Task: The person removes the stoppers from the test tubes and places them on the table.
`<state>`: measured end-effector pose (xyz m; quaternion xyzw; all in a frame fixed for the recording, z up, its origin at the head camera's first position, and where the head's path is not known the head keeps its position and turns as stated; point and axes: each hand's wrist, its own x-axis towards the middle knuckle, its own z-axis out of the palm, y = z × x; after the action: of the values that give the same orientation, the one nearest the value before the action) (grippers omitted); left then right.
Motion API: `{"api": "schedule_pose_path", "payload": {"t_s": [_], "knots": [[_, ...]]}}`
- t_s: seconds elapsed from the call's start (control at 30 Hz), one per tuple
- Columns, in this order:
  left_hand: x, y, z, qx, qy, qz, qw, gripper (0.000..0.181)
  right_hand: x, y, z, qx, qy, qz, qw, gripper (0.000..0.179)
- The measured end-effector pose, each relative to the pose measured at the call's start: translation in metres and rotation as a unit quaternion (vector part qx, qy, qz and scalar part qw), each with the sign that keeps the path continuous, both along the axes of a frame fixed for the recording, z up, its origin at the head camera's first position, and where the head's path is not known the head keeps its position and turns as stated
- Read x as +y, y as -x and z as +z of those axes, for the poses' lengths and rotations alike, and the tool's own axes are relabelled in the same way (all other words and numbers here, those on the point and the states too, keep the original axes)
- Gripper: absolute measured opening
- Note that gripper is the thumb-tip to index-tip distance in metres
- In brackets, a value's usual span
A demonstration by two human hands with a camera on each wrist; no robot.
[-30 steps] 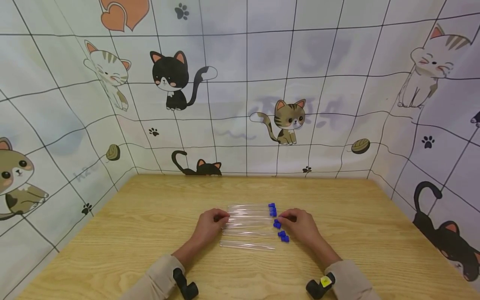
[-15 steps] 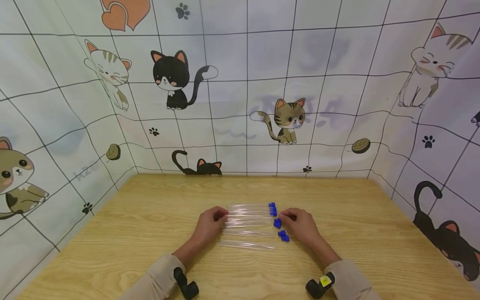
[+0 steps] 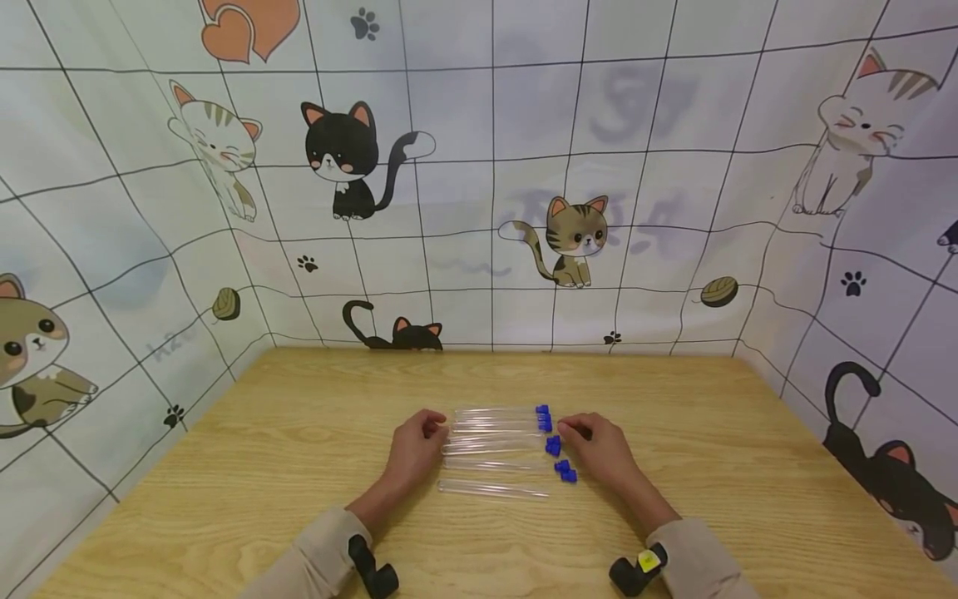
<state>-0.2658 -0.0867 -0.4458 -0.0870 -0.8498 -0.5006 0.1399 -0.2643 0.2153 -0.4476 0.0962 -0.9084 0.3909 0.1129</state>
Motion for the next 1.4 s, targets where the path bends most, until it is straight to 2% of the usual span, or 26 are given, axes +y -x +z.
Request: {"api": "schedule_pose_path", "payload": {"t_s": [0.17,0.7,1.03,1.2,1.4], "knots": [[0.001,0.000,0.000,-0.003,0.027,0.027,0.9993,0.019,-0.001,-0.001,0.001,0.002,-0.006,0.003,1.0000,0.040],[0.001,0.000,-0.002,0.002,0.062,0.014,0.9980,0.022,-0.008,-0.005,0.006,-0.014,-0.001,0.035,0.9993,0.039],[0.001,0.000,-0.003,-0.005,0.055,0.000,0.9985,0.024,-0.011,-0.005,0.006,-0.008,-0.004,0.042,0.9991,0.036],[0.001,0.000,-0.003,-0.010,0.039,-0.003,0.9992,0.025,-0.011,-0.005,0.006,-0.005,-0.003,0.032,0.9995,0.036],[0.002,0.001,-0.003,0.022,0.022,0.002,0.9995,0.021,-0.012,-0.006,0.007,0.013,0.017,0.017,0.9996,0.034]]}}
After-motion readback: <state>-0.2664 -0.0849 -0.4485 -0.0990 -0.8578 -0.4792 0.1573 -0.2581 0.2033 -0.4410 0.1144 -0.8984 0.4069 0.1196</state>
